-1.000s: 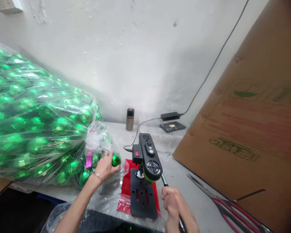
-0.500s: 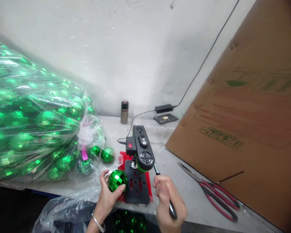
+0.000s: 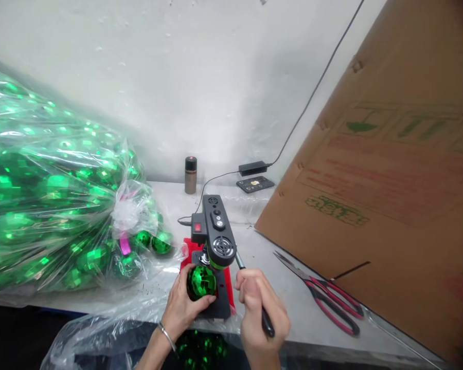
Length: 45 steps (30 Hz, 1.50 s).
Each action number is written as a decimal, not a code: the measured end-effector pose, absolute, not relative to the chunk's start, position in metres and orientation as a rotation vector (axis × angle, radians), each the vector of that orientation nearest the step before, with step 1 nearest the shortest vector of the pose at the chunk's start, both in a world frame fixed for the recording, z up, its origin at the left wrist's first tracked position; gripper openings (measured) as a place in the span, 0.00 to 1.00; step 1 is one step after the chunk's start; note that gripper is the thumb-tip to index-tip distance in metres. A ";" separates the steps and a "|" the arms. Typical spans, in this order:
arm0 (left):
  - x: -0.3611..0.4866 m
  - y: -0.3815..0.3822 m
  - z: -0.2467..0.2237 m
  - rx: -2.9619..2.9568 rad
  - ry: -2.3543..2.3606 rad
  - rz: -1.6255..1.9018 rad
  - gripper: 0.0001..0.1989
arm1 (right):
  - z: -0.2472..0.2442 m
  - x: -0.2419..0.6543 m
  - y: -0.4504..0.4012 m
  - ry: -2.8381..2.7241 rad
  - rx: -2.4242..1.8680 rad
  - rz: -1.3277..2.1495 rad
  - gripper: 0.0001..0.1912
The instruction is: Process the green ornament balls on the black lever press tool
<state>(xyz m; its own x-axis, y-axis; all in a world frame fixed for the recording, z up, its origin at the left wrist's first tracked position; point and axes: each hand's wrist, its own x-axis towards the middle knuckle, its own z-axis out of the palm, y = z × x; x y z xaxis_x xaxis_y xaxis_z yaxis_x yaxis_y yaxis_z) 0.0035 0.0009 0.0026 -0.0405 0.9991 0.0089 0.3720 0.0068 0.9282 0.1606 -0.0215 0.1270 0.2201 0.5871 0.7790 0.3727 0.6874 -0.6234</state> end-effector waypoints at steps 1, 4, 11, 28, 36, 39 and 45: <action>0.005 0.002 0.002 1.507 1.520 1.029 0.39 | 0.130 0.160 -0.021 -1.384 -0.873 0.194 0.15; 0.009 0.006 0.001 1.630 1.515 1.037 0.38 | 0.143 0.160 -0.019 -1.382 -0.909 0.236 0.16; 0.020 0.015 0.005 1.743 1.590 1.009 0.35 | 0.157 0.162 -0.020 -1.422 -0.934 0.203 0.16; 0.035 0.016 -0.022 1.535 1.333 1.106 0.41 | 0.123 0.161 -0.028 -1.379 -0.926 0.152 0.17; 0.037 0.015 -0.019 1.558 1.377 1.095 0.41 | 0.105 0.157 -0.022 -1.322 -0.886 0.077 0.19; 0.038 0.014 -0.018 1.565 1.384 1.089 0.39 | 0.105 0.156 -0.022 -1.278 -0.892 0.072 0.19; 0.038 0.014 -0.024 1.579 1.387 1.086 0.40 | 0.104 0.154 -0.023 -1.290 -0.941 0.046 0.20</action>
